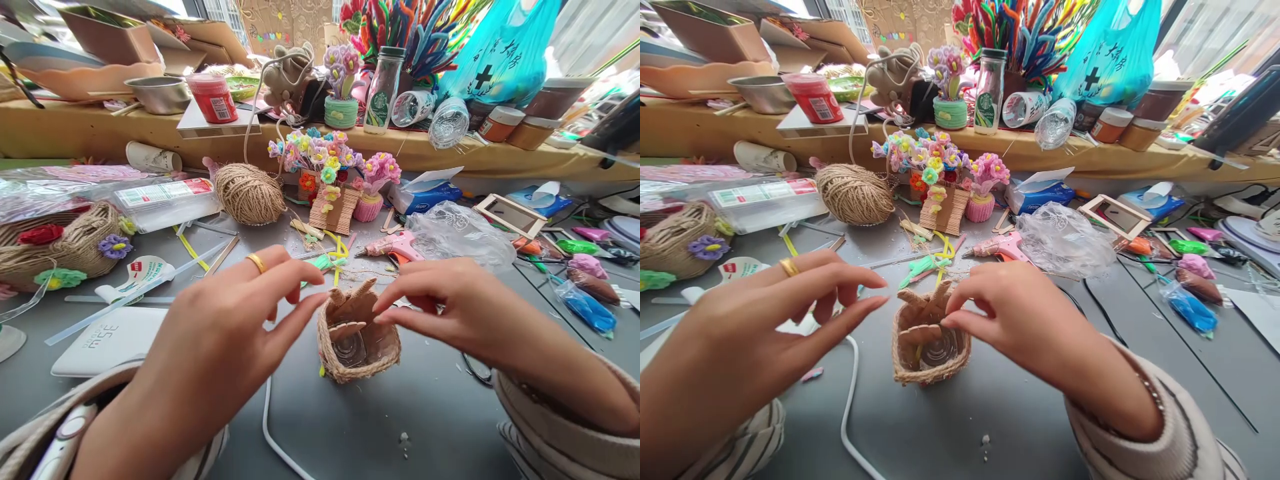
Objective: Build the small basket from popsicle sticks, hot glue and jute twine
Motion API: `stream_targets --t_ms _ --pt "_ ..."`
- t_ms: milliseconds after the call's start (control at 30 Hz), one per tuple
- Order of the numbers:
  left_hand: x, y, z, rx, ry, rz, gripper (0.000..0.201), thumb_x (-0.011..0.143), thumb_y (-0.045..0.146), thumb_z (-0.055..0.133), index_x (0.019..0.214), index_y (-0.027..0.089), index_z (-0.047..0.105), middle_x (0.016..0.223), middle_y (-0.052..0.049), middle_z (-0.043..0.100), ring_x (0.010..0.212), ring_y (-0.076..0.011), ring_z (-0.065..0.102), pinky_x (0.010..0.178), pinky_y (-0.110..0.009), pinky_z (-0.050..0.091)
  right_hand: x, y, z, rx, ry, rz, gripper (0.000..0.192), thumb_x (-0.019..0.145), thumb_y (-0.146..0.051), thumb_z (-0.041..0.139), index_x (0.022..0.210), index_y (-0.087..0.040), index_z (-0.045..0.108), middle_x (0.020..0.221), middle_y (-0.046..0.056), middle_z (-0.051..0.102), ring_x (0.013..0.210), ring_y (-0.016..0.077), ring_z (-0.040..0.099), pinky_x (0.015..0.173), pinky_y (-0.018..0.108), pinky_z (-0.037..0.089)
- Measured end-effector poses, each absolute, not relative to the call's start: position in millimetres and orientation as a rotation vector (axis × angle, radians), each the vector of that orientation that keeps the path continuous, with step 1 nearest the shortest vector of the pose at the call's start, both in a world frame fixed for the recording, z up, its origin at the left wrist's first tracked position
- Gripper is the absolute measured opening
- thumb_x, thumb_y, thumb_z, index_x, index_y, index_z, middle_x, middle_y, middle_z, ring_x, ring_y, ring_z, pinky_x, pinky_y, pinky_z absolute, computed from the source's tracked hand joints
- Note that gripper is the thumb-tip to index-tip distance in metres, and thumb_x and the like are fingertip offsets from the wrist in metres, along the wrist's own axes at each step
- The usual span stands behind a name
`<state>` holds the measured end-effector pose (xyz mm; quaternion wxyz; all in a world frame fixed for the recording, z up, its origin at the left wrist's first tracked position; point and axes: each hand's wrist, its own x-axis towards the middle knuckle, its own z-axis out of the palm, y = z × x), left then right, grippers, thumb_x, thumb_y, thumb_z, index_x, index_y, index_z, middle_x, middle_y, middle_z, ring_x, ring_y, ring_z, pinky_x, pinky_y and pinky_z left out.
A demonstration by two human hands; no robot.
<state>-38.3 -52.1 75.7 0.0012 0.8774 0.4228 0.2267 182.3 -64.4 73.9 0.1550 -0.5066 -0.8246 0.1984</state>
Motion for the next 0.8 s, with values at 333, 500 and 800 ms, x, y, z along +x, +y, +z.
stream_targets --t_ms 333,500,800 --pt "-49 -43 72 2.879 0.937 0.090 0.031 0.082 0.017 0.038 0.101 0.032 0.056 0.071 0.005 0.061 0.057 -0.0135 0.056 0.049 -0.024 0.033 213 -26 68 -1.921 -2.065 0.022 0.019 0.078 -0.032 0.051 0.085 -0.024 0.067 0.051 -0.005 0.051 0.046 0.0071 0.041 0.045 0.021 0.029" --pt "-41 -46 69 2.822 1.035 -0.206 0.027 0.081 0.015 0.034 0.089 0.028 0.057 0.071 0.001 0.060 0.062 -0.0178 0.058 0.051 -0.027 0.034 218 17 56 -2.173 -2.249 -0.180 0.021 0.083 -0.028 0.045 0.094 -0.022 0.063 0.078 0.001 0.064 0.068 0.0113 0.056 0.061 0.024 0.042" --pt "-38 -44 65 2.840 0.986 -0.134 0.022 0.082 0.015 0.030 0.078 0.023 0.050 0.072 0.002 0.060 0.062 -0.0168 0.058 0.051 -0.026 0.034 213 86 19 -2.153 -2.760 -0.282 0.032 0.083 -0.033 0.049 0.109 -0.015 0.051 0.110 0.008 0.054 0.094 0.0169 0.054 0.079 0.037 0.046"
